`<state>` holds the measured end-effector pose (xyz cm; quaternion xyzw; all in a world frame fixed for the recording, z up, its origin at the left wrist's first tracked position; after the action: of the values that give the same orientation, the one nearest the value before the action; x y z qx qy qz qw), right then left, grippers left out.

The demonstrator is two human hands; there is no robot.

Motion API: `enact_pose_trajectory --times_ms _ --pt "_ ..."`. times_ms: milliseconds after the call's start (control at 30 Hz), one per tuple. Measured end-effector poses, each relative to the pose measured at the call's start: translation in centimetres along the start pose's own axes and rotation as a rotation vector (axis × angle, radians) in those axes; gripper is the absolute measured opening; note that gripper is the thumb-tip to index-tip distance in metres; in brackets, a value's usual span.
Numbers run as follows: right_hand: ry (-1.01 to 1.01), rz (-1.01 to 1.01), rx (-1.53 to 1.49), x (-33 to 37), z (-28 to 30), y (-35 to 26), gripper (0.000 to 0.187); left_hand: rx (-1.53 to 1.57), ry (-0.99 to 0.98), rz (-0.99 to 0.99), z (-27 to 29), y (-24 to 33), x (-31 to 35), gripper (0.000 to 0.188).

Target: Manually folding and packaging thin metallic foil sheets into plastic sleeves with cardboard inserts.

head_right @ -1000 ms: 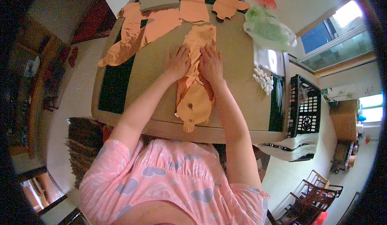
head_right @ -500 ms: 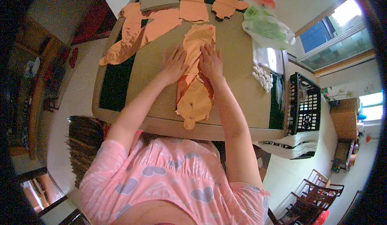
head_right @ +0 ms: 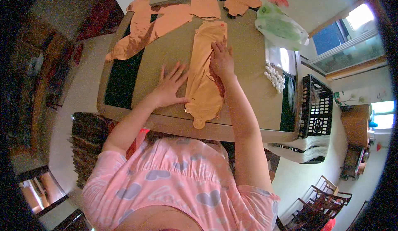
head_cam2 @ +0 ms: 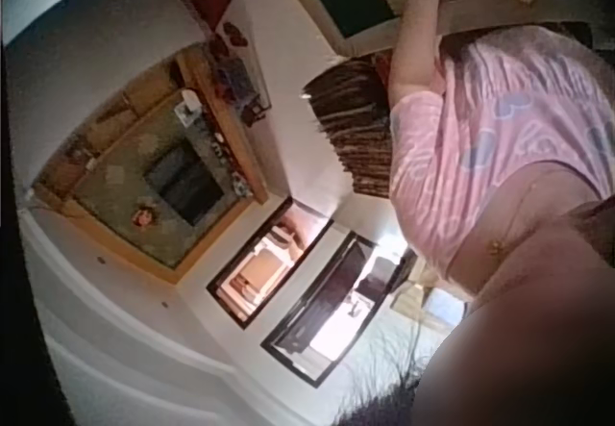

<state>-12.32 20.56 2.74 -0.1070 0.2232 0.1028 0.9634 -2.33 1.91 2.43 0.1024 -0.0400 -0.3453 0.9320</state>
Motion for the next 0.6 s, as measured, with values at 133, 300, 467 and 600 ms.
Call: enact_pose_trajectory --times_ms 133,300,467,600 --pt "-0.01 -0.007 0.031 -0.1 -0.1 0.1 0.036 0.063 -0.069 0.038 -0.3 0.3 1.5 0.111" --pt "-0.017 0.01 0.046 -0.2 0.0 -0.1 0.036 0.031 -0.139 0.077 0.5 0.5 3.0 0.114" --pt "0.015 0.012 0.012 -0.1 1.0 -0.5 0.032 0.082 0.044 0.054 1.7 -0.8 -0.1 0.096" --pt "0.023 0.03 0.021 -0.3 1.2 -0.9 0.033 0.157 0.059 0.158 1.3 -3.4 -6.3 0.075"
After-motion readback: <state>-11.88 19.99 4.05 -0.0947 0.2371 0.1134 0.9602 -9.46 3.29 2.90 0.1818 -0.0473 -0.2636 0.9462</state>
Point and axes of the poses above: each hand's wrist, its own x-axis away from the middle knuckle, its own z-axis out of the back of the hand, y = z × x, the point moved 9 cm from there along -x, towards the middle knuckle, and after that the axes turned 1 degree about -y, right-handed, at the moved point
